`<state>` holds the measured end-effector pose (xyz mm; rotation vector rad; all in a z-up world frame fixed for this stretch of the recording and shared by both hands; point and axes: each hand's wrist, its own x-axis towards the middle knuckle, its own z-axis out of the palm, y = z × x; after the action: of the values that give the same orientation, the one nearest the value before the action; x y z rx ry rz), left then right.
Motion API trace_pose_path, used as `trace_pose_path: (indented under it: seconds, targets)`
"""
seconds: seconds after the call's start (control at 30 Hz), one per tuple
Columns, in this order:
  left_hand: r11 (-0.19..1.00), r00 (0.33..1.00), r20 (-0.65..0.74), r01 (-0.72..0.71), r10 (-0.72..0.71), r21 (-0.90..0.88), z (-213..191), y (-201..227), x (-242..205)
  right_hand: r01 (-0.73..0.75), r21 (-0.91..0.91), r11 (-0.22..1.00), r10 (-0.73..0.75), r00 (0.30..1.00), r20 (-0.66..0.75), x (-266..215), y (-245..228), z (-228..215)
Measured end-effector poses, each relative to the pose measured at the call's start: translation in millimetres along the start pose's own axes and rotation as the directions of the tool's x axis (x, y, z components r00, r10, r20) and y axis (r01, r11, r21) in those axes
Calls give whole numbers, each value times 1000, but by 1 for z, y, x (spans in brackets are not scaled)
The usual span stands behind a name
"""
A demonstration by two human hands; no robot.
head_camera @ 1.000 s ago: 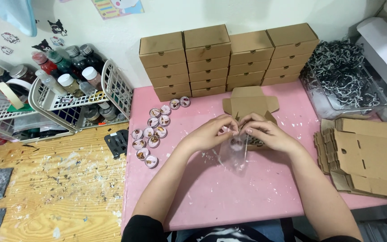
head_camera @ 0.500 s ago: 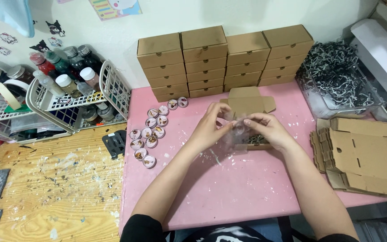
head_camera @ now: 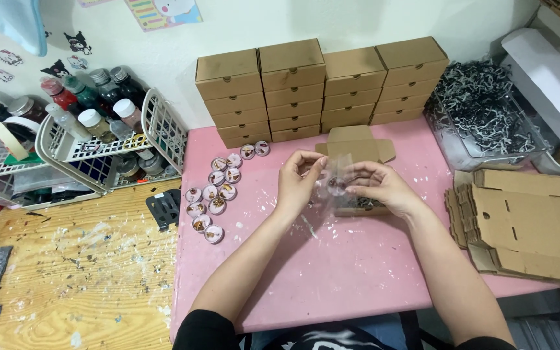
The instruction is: The person is assembling small cardboard boxes and filling them with shredded paper and small decorative items.
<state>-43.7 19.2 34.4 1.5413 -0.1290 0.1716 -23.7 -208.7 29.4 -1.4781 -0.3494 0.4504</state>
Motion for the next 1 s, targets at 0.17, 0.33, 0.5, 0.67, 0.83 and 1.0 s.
trace_pose_path:
  seconds: [0.17, 0.33, 0.5, 0.67, 0.83, 1.0]
  targets:
    - [995, 999, 34, -33, 37, -99, 1, -17, 3, 20, -37, 999, -27, 984, -179, 3, -4, -10]
    - [998, 990, 137, 20, -11, -67, 1, -25, 2, 60, 38, 997, -41, 927, -373, -4, -13, -36]
    - [998, 974, 222, 56, -48, -34, 3, -82, 5, 87, -15, 996, -88, 952, -293, 2, -16, -65]
    - [1000, 978, 211, 11, -10, -2, 11, -93, -5, -151, -382, 912, 55, 967, -251, 0, -41, -45]
    - [999, 977, 213, -28, 18, 45, 14, -86, -8, -7, -272, 962, -21, 995, -98, 1, -25, -49]
    - [1000, 971, 240, -14, 10, 16, 14, -88, -10, 66, -559, 827, -52, 998, 40, 10, 0, -62]
